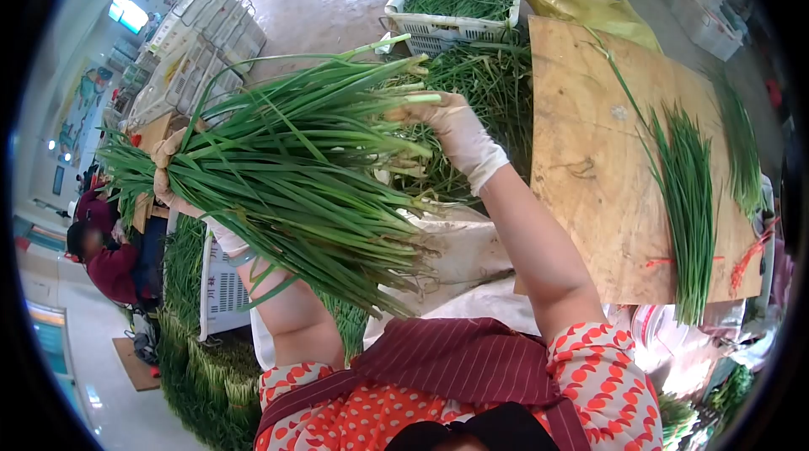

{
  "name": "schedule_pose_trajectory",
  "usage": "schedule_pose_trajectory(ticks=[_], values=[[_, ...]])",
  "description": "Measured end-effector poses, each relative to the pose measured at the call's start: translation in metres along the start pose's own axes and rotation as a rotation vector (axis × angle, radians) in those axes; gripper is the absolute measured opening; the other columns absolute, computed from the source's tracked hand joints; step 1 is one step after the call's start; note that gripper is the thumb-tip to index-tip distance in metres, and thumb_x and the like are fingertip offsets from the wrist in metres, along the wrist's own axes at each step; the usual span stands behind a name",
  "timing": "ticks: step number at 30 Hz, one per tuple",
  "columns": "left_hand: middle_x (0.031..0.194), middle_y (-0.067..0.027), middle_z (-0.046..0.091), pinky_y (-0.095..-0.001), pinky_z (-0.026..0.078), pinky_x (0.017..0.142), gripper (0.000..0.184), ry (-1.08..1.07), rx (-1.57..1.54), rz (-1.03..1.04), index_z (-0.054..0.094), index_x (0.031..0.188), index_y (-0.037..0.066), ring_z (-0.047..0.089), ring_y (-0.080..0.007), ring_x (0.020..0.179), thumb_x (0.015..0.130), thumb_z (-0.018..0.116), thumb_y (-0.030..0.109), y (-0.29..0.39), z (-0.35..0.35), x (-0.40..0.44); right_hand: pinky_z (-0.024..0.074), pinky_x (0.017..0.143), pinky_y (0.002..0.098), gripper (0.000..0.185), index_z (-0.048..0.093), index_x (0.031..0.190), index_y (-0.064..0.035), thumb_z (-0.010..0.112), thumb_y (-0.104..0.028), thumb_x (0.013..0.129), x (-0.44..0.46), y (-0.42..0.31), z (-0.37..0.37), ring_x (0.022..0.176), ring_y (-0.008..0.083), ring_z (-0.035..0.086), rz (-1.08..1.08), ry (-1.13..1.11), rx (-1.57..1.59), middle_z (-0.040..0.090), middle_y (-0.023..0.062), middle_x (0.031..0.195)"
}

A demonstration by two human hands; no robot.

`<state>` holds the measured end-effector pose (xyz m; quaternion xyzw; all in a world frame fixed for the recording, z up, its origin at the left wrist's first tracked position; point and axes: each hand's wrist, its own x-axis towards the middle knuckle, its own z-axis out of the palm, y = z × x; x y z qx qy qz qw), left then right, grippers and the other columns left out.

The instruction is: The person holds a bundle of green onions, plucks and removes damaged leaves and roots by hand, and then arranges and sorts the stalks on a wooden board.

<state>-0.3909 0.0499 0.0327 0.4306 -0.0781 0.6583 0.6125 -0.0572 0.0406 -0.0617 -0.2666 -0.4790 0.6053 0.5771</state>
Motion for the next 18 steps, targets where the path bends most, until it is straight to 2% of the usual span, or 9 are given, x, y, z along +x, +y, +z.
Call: schedule_pose_trajectory(ticks=[5, 9, 11, 12, 14, 15, 16, 17, 18], values=[[0.086, 0.0047, 0.056, -0.0473, 0.020, 0.106, 0.013, 0.020, -0.053, 0.109, 0.050, 0.086, 0.012, 0.048, -0.0146, 0.096, 0.075, 0.058, 0.009, -0.023, 0.000, 0.000, 0.0466, 0.076, 0.0271, 0.021, 0.064, 0.093, 0.0014, 0.061, -0.018, 0.085, -0.005, 0.009, -0.015, 0.080, 0.0145, 0.061, 0.025, 0.089, 0.124, 0.066, 0.0085, 0.089], [0.085, 0.0045, 0.054, -0.0472, 0.020, 0.106, 0.015, 0.043, -0.116, 0.177, 0.048, 0.087, 0.012, 0.049, -0.0149, 0.094, 0.075, 0.058, 0.009, -0.011, -0.005, -0.003, 0.0462, 0.071, 0.0237, 0.023, 0.062, 0.102, -0.0023, 0.059, -0.018, 0.086, -0.012, 0.019, -0.069, 0.073, 0.0089, 0.058, -0.034, 0.414, 0.263, 0.064, 0.0009, 0.081], [0.088, 0.0026, 0.053, -0.0507, 0.019, 0.106, 0.014, -0.008, 0.009, 0.171, 0.048, 0.087, 0.011, 0.050, -0.0155, 0.097, 0.076, 0.056, 0.010, 0.015, -0.021, -0.003, 0.0459, 0.072, 0.0225, 0.033, 0.059, 0.113, -0.0050, 0.061, -0.023, 0.085, -0.020, 0.037, -0.112, 0.083, 0.0099, 0.057, 0.009, 0.628, 0.230, 0.063, 0.0040, 0.094], [0.089, 0.0015, 0.053, -0.0527, 0.019, 0.106, 0.013, -0.021, 0.052, 0.180, 0.048, 0.088, 0.011, 0.050, -0.0159, 0.098, 0.077, 0.055, 0.011, 0.024, -0.030, -0.004, 0.0459, 0.072, 0.0225, 0.033, 0.059, 0.113, -0.0050, 0.061, -0.023, 0.085, -0.021, 0.036, -0.107, 0.083, 0.0099, 0.057, 0.009, 0.626, 0.230, 0.063, 0.0040, 0.094], [0.091, -0.0008, 0.053, -0.0567, 0.018, 0.106, 0.011, -0.038, 0.096, 0.194, 0.048, 0.089, 0.009, 0.050, -0.0179, 0.101, 0.079, 0.053, 0.013, 0.035, -0.039, -0.004, 0.0450, 0.076, 0.0235, 0.045, 0.054, 0.122, -0.0087, 0.063, -0.030, 0.083, -0.029, 0.023, -0.083, 0.099, 0.0121, 0.054, 0.086, 0.529, -0.325, 0.058, 0.0067, 0.114], [0.092, -0.0018, 0.052, -0.0576, 0.019, 0.106, 0.012, -0.050, 0.135, 0.163, 0.048, 0.089, 0.009, 0.050, -0.0192, 0.101, 0.080, 0.053, 0.014, 0.037, -0.042, -0.005, 0.0428, 0.085, 0.0267, 0.057, 0.050, 0.126, -0.0111, 0.068, -0.035, 0.078, -0.037, -0.001, -0.062, 0.111, 0.0148, 0.048, 0.187, 0.260, -0.331, 0.048, 0.0068, 0.130], [0.094, -0.0027, 0.052, -0.0584, 0.020, 0.105, 0.012, -0.062, 0.175, 0.132, 0.049, 0.090, 0.008, 0.050, -0.0206, 0.102, 0.081, 0.053, 0.015, 0.040, -0.046, -0.005, 0.0378, 0.094, 0.0307, 0.068, 0.048, 0.128, -0.0103, 0.071, -0.041, 0.073, -0.034, -0.004, -0.051, 0.111, 0.0174, 0.049, 0.189, -0.021, -0.242, 0.047, 0.0042, 0.131], [0.096, -0.0036, 0.052, -0.0593, 0.020, 0.105, 0.012, -0.075, 0.215, 0.102, 0.049, 0.090, 0.008, 0.050, -0.0220, 0.102, 0.082, 0.053, 0.016, 0.042, -0.049, -0.005, 0.0365, 0.096, 0.0318, 0.073, 0.046, 0.130, -0.0100, 0.073, -0.043, 0.070, -0.029, 0.004, -0.040, 0.112, 0.0185, 0.048, 0.178, -0.164, -0.154, 0.049, 0.0065, 0.129], [0.109, -0.0066, 0.049, -0.0617, 0.028, 0.099, 0.015, -0.059, 0.232, 0.132, 0.051, 0.095, 0.012, 0.046, -0.0313, 0.111, 0.082, 0.053, 0.019, 0.047, -0.068, -0.006, 0.0361, 0.097, 0.0323, 0.074, 0.046, 0.130, -0.0086, 0.072, -0.043, 0.070, -0.022, 0.024, -0.033, 0.114, 0.0193, 0.047, 0.205, -0.169, -0.142, 0.053, 0.0093, 0.124]])
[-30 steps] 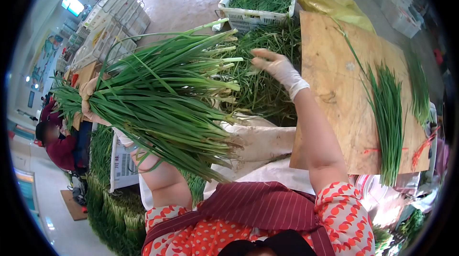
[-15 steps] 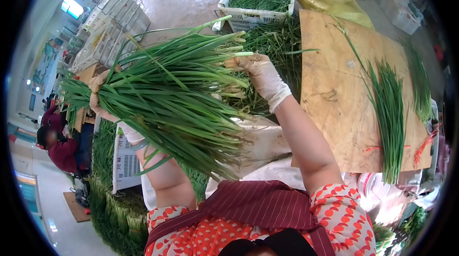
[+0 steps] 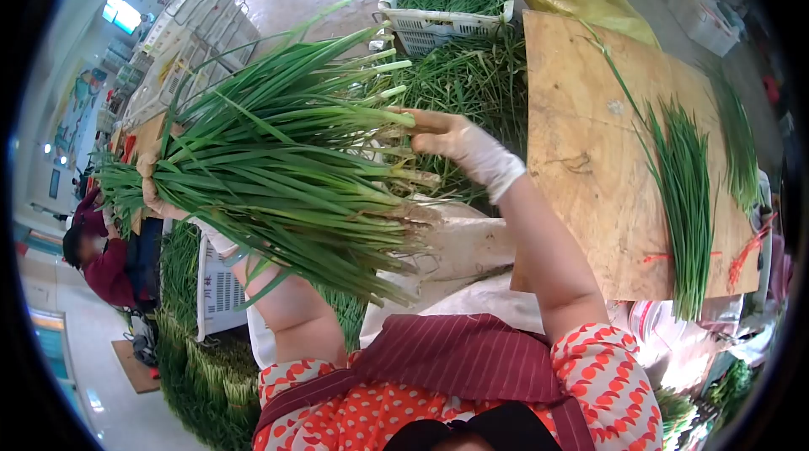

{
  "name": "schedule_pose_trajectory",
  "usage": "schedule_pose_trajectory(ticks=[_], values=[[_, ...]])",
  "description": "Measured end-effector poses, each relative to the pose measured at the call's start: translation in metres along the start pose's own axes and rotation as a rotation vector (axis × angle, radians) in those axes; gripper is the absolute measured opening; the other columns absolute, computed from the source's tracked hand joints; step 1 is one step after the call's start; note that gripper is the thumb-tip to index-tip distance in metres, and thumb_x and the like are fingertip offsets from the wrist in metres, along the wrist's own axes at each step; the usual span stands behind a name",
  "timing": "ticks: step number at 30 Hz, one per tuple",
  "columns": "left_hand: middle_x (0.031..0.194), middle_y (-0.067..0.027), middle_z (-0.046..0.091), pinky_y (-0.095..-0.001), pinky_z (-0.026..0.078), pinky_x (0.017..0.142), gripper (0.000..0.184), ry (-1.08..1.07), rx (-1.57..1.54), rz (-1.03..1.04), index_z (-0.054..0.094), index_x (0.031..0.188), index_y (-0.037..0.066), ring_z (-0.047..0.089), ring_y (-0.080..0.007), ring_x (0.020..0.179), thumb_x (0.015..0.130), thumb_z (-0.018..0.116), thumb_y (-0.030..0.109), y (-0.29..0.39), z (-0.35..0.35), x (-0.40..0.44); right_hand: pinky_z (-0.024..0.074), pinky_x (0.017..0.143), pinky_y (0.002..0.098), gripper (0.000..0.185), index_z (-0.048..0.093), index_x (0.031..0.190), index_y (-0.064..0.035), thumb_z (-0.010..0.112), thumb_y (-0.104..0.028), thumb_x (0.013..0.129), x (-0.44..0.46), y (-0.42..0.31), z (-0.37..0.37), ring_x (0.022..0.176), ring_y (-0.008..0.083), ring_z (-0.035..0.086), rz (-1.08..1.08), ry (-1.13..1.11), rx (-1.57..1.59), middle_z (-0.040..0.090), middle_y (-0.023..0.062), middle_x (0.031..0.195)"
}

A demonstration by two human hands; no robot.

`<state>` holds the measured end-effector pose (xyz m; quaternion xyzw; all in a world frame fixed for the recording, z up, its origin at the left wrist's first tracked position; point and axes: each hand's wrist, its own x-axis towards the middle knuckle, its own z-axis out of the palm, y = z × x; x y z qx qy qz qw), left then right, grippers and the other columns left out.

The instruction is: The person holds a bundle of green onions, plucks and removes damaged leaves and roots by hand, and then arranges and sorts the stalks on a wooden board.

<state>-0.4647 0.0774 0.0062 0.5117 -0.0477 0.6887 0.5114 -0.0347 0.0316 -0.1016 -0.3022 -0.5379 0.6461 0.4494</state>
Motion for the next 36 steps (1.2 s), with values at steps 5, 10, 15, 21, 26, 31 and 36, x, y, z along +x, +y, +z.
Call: schedule_pose_trajectory(ticks=[5, 10, 15, 21, 26, 31, 36], values=[[0.124, -0.0132, 0.046, -0.0623, 0.037, 0.093, 0.028, -0.030, -0.017, -0.059, 0.052, 0.106, 0.014, 0.043, -0.0404, 0.117, 0.081, 0.055, 0.026, -0.007, -0.012, -0.005, 0.0498, 0.070, 0.0267, 0.038, 0.056, 0.111, -0.0050, 0.066, -0.026, 0.081, 0.014, -0.005, 0.052, 0.083, 0.0137, 0.059, -0.057, 0.034, 0.594, 0.062, 0.0045, 0.094], [0.127, -0.0125, 0.045, -0.0581, 0.035, 0.098, 0.031, 0.099, -0.002, -0.072, 0.051, 0.109, 0.012, 0.040, -0.0363, 0.122, 0.080, 0.058, 0.023, -0.011, -0.013, -0.012, 0.0495, 0.060, 0.0236, 0.029, 0.057, 0.104, -0.0046, 0.065, -0.023, 0.083, 0.013, -0.016, 0.058, 0.068, 0.0097, 0.058, 0.072, 0.039, 0.710, 0.061, 0.0030, 0.077], [0.088, 0.0016, 0.053, -0.0442, 0.036, 0.095, 0.013, 0.064, -0.235, -0.031, 0.052, 0.088, 0.008, 0.047, -0.0149, 0.098, 0.076, 0.055, 0.011, -0.049, 0.074, -0.007, 0.0493, 0.062, 0.0241, 0.032, 0.055, 0.108, -0.0029, 0.064, -0.023, 0.084, 0.017, -0.020, 0.064, 0.073, 0.0100, 0.057, 0.061, 0.061, 0.453, 0.062, 0.0033, 0.088], [0.092, 0.0003, 0.052, -0.0426, 0.037, 0.092, 0.014, 0.125, -0.215, 0.023, 0.052, 0.089, 0.009, 0.046, -0.0176, 0.097, 0.076, 0.055, 0.011, -0.034, 0.055, -0.012, 0.0455, 0.065, 0.0211, 0.022, 0.061, 0.097, -0.0010, 0.055, -0.021, 0.090, 0.000, -0.031, 0.045, 0.067, 0.0081, 0.053, 0.153, 0.006, 0.044, 0.062, 0.0043, 0.080], [0.088, 0.0010, 0.054, -0.0514, 0.018, 0.108, 0.013, 0.191, -0.099, 0.031, 0.052, 0.089, 0.011, 0.049, -0.0175, 0.098, 0.078, 0.056, 0.014, -0.016, 0.039, -0.013, 0.0460, 0.069, 0.0247, 0.028, 0.058, 0.084, -0.0018, 0.053, -0.029, 0.090, -0.018, -0.014, 0.002, 0.059, 0.0112, 0.050, -0.047, 0.102, 0.193, 0.060, 0.0048, 0.075], [0.088, 0.0015, 0.054, -0.0515, 0.016, 0.109, 0.012, 0.165, -0.064, 0.115, 0.051, 0.088, 0.011, 0.049, -0.0157, 0.097, 0.079, 0.056, 0.017, -0.018, 0.046, -0.016, 0.0449, 0.091, 0.0340, 0.030, 0.058, 0.106, -0.0012, 0.056, -0.026, 0.089, -0.023, -0.001, -0.053, 0.086, 0.0179, 0.061, -0.149, 0.603, 0.496, 0.063, 0.0081, 0.099], [0.088, 0.0015, 0.053, -0.0522, 0.016, 0.108, 0.010, 0.218, -0.031, 0.165, 0.050, 0.087, 0.011, 0.049, -0.0141, 0.097, 0.080, 0.054, 0.015, -0.032, 0.062, -0.013, 0.0329, 0.101, 0.0296, 0.055, 0.049, 0.126, -0.0062, 0.063, -0.037, 0.082, -0.007, -0.021, -0.028, 0.116, 0.0190, 0.047, -0.027, 0.257, -0.205, 0.051, 0.0113, 0.126]])
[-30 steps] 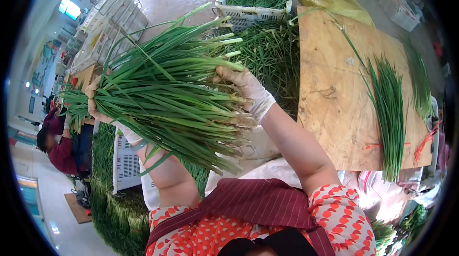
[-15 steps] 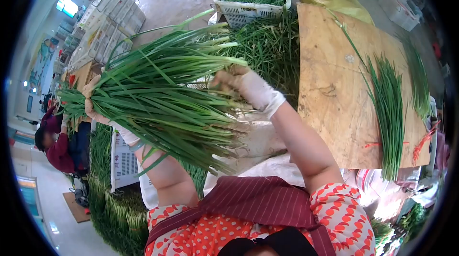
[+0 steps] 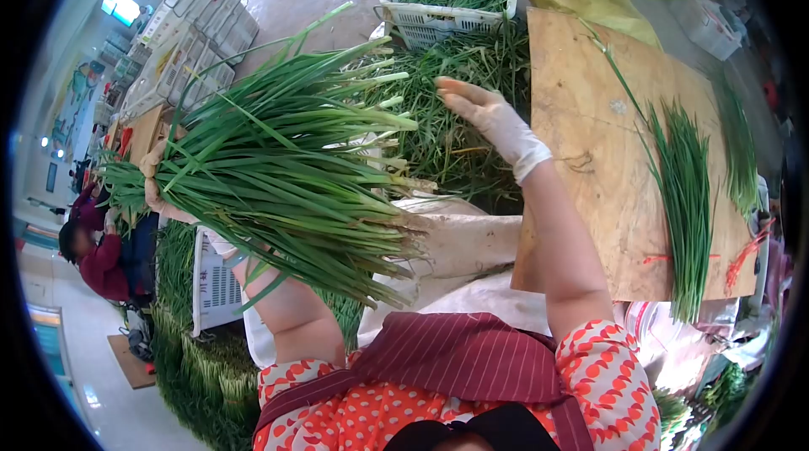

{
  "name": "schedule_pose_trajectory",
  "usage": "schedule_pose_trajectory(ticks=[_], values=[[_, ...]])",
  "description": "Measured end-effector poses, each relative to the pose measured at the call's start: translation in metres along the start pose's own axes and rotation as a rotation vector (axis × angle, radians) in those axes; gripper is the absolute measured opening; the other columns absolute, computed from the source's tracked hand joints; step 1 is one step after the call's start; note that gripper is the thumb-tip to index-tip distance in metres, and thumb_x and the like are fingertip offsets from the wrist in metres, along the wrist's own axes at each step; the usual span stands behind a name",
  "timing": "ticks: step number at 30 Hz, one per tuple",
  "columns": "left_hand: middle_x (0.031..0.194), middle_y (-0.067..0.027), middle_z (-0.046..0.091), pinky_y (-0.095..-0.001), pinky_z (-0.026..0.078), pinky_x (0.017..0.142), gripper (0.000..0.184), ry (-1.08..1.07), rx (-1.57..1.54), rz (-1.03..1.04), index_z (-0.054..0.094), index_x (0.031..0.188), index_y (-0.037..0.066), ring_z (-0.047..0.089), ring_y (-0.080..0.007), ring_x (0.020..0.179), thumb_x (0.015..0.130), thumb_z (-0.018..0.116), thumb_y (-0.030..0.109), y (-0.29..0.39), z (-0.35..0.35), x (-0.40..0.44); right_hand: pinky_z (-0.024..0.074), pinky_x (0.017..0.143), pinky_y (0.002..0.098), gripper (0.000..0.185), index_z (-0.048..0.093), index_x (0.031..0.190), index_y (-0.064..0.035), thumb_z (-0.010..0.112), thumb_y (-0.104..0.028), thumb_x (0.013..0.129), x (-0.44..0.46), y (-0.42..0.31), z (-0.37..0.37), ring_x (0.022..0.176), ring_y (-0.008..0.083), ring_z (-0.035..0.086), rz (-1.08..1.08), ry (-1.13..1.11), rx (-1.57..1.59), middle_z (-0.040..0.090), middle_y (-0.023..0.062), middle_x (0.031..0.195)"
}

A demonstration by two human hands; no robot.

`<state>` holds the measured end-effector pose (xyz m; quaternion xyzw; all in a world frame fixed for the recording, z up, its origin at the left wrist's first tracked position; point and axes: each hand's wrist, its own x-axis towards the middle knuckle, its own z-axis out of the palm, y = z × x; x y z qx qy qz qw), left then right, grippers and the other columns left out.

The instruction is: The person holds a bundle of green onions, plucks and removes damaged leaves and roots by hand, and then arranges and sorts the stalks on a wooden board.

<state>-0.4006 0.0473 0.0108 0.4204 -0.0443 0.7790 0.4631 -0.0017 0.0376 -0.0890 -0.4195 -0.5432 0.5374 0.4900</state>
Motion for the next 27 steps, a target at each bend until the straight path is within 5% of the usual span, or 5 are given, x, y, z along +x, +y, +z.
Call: schedule_pose_trajectory(ticks=[7, 9, 14, 17, 27], values=[[0.093, -0.0007, 0.053, -0.0529, 0.023, 0.105, 0.014, -0.226, -0.152, -0.045, 0.051, 0.090, 0.009, 0.048, -0.0151, 0.102, 0.081, 0.054, 0.018, -0.004, -0.015, 0.005, 0.0482, 0.077, 0.0252, 0.032, 0.064, 0.101, -0.0014, 0.063, -0.028, 0.084, 0.029, -0.013, 0.047, 0.077, 0.0138, 0.061, -0.063, -0.108, 0.141, 0.068, 0.0046, 0.088], [0.113, -0.0054, 0.047, -0.0611, 0.033, 0.094, 0.021, -0.264, -0.112, -0.170, 0.052, 0.101, 0.015, 0.036, -0.0379, 0.120, 0.084, 0.051, 0.027, 0.009, -0.023, 0.002, 0.0483, 0.076, 0.0259, 0.027, 0.066, 0.090, -0.0016, 0.062, -0.028, 0.085, 0.031, -0.003, 0.030, 0.076, 0.0133, 0.061, 0.076, 0.224, 0.560, 0.067, 0.0049, 0.086], [0.109, -0.0033, 0.050, -0.0613, 0.032, 0.095, 0.017, -0.275, -0.120, -0.079, 0.052, 0.096, 0.015, 0.037, -0.0377, 0.120, 0.083, 0.052, 0.026, 0.011, -0.038, 0.009, 0.0420, 0.090, 0.0299, 0.033, 0.069, 0.091, -0.0047, 0.062, -0.036, 0.083, 0.026, -0.032, 0.035, 0.102, 0.0171, 0.054, -0.366, 0.185, -0.084, 0.063, 0.0073, 0.104], [0.091, 0.0012, 0.053, -0.0484, 0.026, 0.104, 0.012, -0.110, -0.087, -0.029, 0.049, 0.088, 0.010, 0.049, -0.0145, 0.101, 0.080, 0.056, 0.015, -0.005, 0.002, 0.005, 0.0420, 0.089, 0.0264, 0.026, 0.068, 0.095, -0.0032, 0.065, -0.026, 0.082, 0.039, -0.031, 0.055, 0.102, 0.0144, 0.053, -0.310, 0.055, -0.366, 0.060, 0.0063, 0.105], [0.087, 0.0037, 0.055, -0.0482, 0.023, 0.104, 0.012, -0.044, -0.129, -0.059, 0.048, 0.087, 0.010, 0.050, -0.0158, 0.097, 0.077, 0.056, 0.010, -0.018, 0.027, -0.002, 0.0456, 0.075, 0.0254, 0.021, 0.064, 0.098, -0.0010, 0.062, -0.017, 0.084, 0.025, -0.035, 0.081, 0.081, 0.0110, 0.056, 0.130, 0.122, 0.454, 0.065, 0.0054, 0.091]])
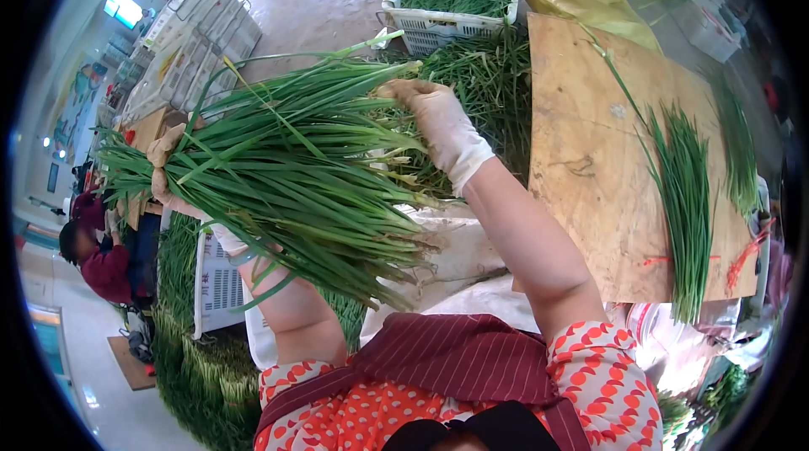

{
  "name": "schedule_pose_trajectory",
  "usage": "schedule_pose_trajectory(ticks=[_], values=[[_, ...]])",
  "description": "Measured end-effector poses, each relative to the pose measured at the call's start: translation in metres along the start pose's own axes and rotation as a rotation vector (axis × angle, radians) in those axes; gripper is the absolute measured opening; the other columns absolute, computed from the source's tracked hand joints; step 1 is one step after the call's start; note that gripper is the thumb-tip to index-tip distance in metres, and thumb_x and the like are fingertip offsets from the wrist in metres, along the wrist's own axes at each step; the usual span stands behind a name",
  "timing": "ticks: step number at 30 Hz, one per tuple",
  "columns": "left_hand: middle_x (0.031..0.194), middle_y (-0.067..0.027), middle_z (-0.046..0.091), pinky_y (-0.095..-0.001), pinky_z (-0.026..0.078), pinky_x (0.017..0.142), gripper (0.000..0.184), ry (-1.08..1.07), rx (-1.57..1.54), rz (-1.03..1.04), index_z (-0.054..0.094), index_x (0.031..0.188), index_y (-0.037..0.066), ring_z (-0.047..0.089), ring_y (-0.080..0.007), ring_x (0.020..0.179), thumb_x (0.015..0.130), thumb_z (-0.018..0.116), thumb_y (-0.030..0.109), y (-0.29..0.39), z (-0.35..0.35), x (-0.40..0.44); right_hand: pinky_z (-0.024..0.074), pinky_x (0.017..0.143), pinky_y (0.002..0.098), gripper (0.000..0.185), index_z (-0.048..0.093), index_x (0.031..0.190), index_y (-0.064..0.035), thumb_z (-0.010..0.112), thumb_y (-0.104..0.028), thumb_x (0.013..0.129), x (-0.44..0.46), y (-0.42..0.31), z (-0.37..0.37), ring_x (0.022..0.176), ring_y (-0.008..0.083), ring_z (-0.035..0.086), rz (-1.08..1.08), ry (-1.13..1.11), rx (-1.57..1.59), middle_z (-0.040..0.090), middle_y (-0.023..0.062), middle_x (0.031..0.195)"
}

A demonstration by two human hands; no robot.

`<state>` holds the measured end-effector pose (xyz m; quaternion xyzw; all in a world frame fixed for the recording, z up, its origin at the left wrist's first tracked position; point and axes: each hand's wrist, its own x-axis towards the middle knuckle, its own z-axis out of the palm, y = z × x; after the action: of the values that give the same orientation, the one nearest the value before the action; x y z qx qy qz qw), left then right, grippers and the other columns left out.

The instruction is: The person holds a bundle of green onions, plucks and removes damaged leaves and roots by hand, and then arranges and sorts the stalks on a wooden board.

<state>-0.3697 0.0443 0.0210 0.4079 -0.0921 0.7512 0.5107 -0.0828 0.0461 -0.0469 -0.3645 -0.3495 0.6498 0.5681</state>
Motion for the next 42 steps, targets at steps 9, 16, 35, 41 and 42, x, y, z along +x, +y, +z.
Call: schedule_pose_trajectory(ticks=[9, 16, 35, 41, 42], values=[[0.084, 0.0047, 0.054, -0.0457, 0.024, 0.104, 0.018, -0.088, -0.319, -0.112, 0.048, 0.086, 0.013, 0.051, -0.0160, 0.093, 0.073, 0.057, 0.005, -0.012, 0.007, -0.006, 0.0363, 0.079, 0.0285, 0.022, 0.063, 0.100, -0.0127, 0.060, -0.029, 0.085, -0.003, 0.013, -0.073, 0.089, 0.0083, 0.054, -0.050, 0.409, 0.012, 0.065, -0.0037, 0.092], [0.085, 0.0038, 0.054, -0.0452, 0.022, 0.106, 0.016, -0.009, -0.099, -0.001, 0.049, 0.087, 0.011, 0.051, -0.0158, 0.094, 0.073, 0.057, 0.006, 0.013, -0.015, 0.002, 0.0415, 0.090, 0.0338, 0.043, 0.061, 0.108, -0.0037, 0.062, -0.038, 0.083, -0.007, 0.020, -0.086, 0.097, 0.0203, 0.058, -0.070, 0.024, -0.477, 0.063, 0.0098, 0.106], [0.087, 0.0054, 0.055, -0.0417, 0.025, 0.104, 0.014, -0.018, -0.044, 0.071, 0.051, 0.087, 0.012, 0.050, -0.0133, 0.094, 0.075, 0.057, 0.009, 0.008, -0.008, -0.005, 0.0503, 0.079, 0.0346, 0.055, 0.043, 0.128, -0.0044, 0.063, -0.029, 0.083, -0.004, 0.030, -0.024, 0.089, 0.0186, 0.061, 0.087, -0.288, 0.582, 0.061, 0.0047, 0.103], [0.086, 0.0054, 0.055, -0.0423, 0.027, 0.103, 0.015, -0.019, -0.016, 0.048, 0.051, 0.087, 0.012, 0.051, -0.0138, 0.092, 0.074, 0.057, 0.009, 0.021, -0.016, -0.006, 0.0497, 0.078, 0.0331, 0.051, 0.047, 0.125, -0.0042, 0.062, -0.029, 0.083, -0.010, 0.038, -0.015, 0.085, 0.0160, 0.061, 0.052, -0.237, 0.694, 0.063, 0.0036, 0.097], [0.086, 0.0056, 0.055, -0.0424, 0.027, 0.102, 0.015, -0.014, 0.005, 0.030, 0.051, 0.088, 0.012, 0.051, -0.0139, 0.092, 0.074, 0.057, 0.009, 0.020, -0.010, -0.004, 0.0494, 0.077, 0.0324, 0.051, 0.048, 0.124, -0.0036, 0.063, -0.029, 0.083, -0.010, 0.038, -0.014, 0.083, 0.0151, 0.060, 0.021, -0.233, 0.722, 0.063, 0.0036, 0.097]])
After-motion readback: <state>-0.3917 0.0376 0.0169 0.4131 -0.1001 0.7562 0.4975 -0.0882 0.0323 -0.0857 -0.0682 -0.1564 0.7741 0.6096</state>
